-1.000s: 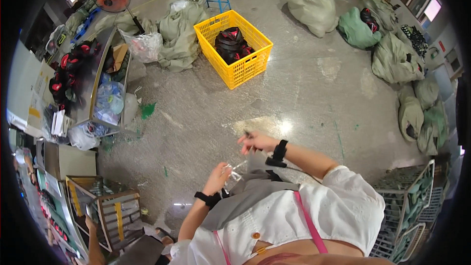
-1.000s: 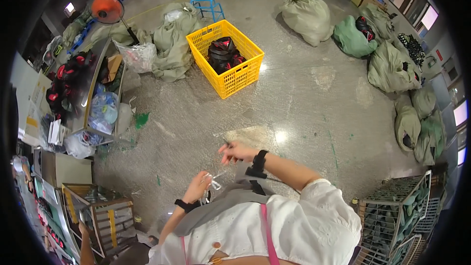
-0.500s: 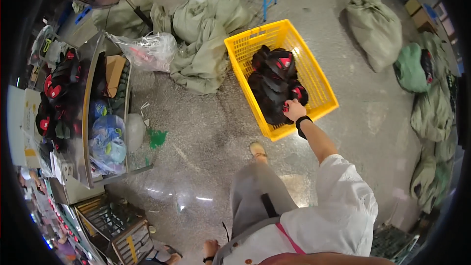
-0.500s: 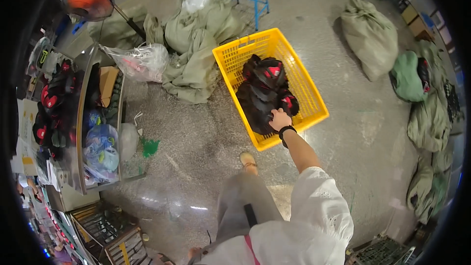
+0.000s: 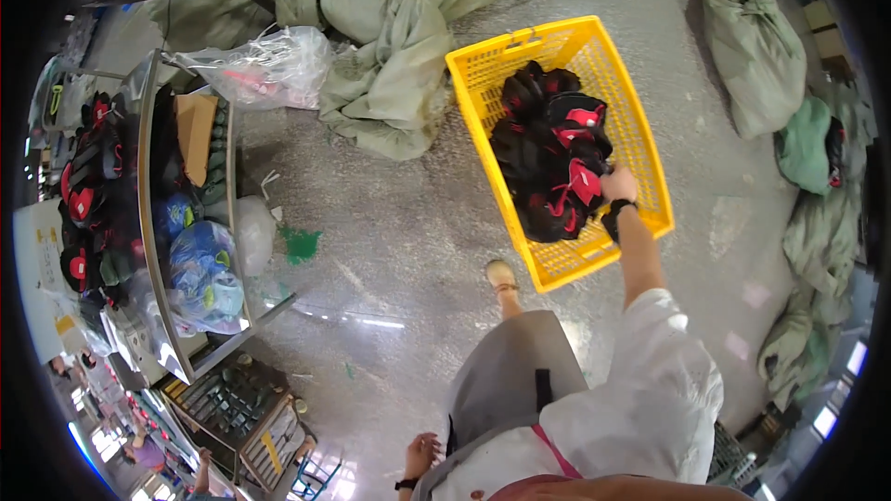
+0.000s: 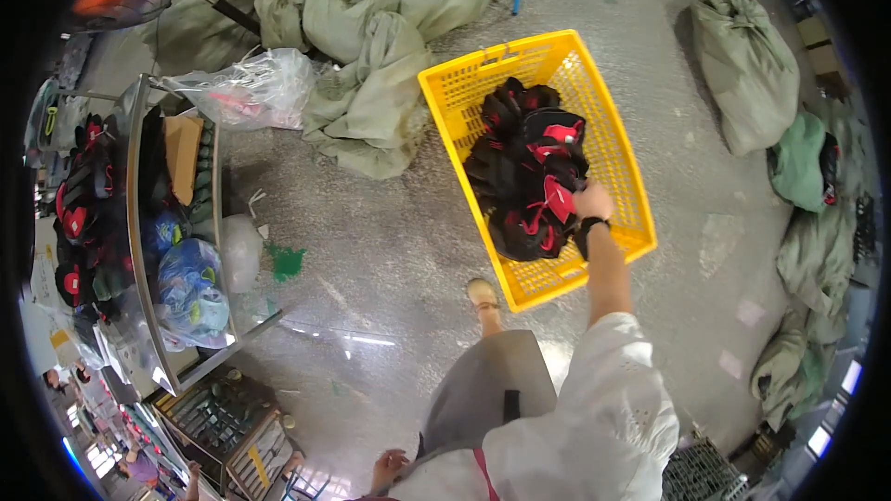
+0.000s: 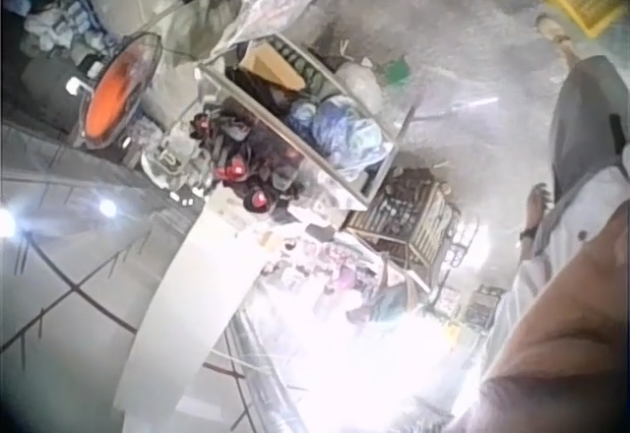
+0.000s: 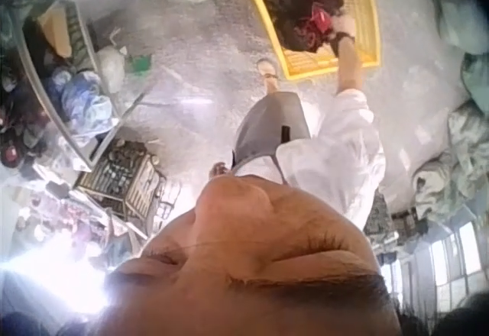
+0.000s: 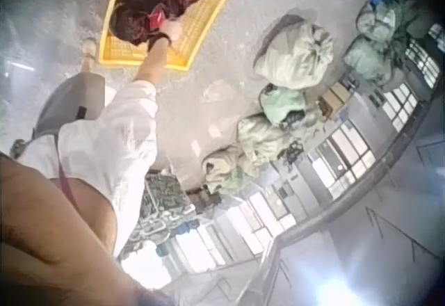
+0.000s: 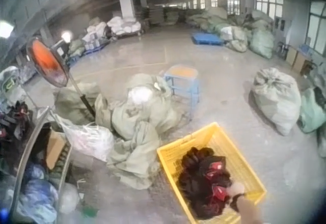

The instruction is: The recorder is organizing and bundling shoe uppers at a factory workstation.

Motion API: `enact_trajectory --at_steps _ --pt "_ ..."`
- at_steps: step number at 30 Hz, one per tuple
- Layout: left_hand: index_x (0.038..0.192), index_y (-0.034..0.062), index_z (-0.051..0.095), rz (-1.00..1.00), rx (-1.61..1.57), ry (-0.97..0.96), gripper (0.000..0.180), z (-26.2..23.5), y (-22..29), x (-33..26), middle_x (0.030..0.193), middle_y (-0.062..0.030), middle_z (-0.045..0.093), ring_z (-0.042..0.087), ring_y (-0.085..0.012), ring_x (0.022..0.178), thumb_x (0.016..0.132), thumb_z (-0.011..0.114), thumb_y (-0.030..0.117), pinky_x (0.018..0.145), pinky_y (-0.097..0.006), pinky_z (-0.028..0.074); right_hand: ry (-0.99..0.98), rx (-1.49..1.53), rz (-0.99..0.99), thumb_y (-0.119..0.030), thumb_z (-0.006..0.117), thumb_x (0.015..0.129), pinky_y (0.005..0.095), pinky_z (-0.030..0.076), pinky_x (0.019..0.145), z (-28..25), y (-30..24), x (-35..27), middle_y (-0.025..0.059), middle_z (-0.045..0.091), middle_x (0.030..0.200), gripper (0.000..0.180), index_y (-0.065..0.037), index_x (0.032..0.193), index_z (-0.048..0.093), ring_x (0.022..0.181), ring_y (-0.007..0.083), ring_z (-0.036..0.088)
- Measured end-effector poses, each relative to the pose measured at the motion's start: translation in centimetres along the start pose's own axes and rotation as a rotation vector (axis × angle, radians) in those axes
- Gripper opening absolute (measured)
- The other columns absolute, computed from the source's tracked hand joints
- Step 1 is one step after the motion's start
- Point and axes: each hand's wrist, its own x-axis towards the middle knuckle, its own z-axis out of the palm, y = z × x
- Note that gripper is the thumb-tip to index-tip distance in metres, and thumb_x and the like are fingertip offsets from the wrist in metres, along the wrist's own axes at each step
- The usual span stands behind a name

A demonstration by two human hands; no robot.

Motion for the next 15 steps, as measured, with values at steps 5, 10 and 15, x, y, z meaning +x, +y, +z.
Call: enact_trajectory --at_steps 5,10,15 --pt "0.076 0.0003 0.062 0.535 0.521 0.062 0.038 -3.7 -3.7 3.6 0.065 -0.0161 0.061 0.059 -0.0236 0.061 0.086 0.045 0.032 0.057 -0.036 0.046 -0.079 0.371 -0.052 -0.014 0.058 0.060 0.0320 0.046 0.053 -23.4 -4.6 -1.9 0.0105 0.059 0.059 0.020 -0.004 0.076 0.062 0.055 0.0194 0.059" --pt "0.072 0.0002 0.061 0.104 0.503 0.090 0.035 -6.6 1.8 4.9 0.068 -0.0212 0.059 0.057 -0.0348 0.064 0.085 0.047 0.030 0.059 -0.040 0.043 0.061 0.558 -0.576 -0.006 0.058 0.064 0.0217 0.030 0.045 -42.7 -16.6 -9.8 -0.0026 0.047 0.057 0.013 -0.003 0.076 0.058 0.050 0.0054 0.040" --pt "0.092 0.0031 0.057 0.337 -0.181 0.301 0.017 -9.5 -1.5 5.5 0.058 -0.0097 0.054 0.051 -0.0190 0.049 0.082 0.048 0.014 0.048 -0.033 0.042 0.029 0.707 -0.879 -0.004 0.053 0.070 0.0196 0.029 0.045 -51.6 -27.6 -19.9 -0.0039 0.051 0.065 0.020 -0.004 0.091 0.055 0.054 0.0026 0.042"
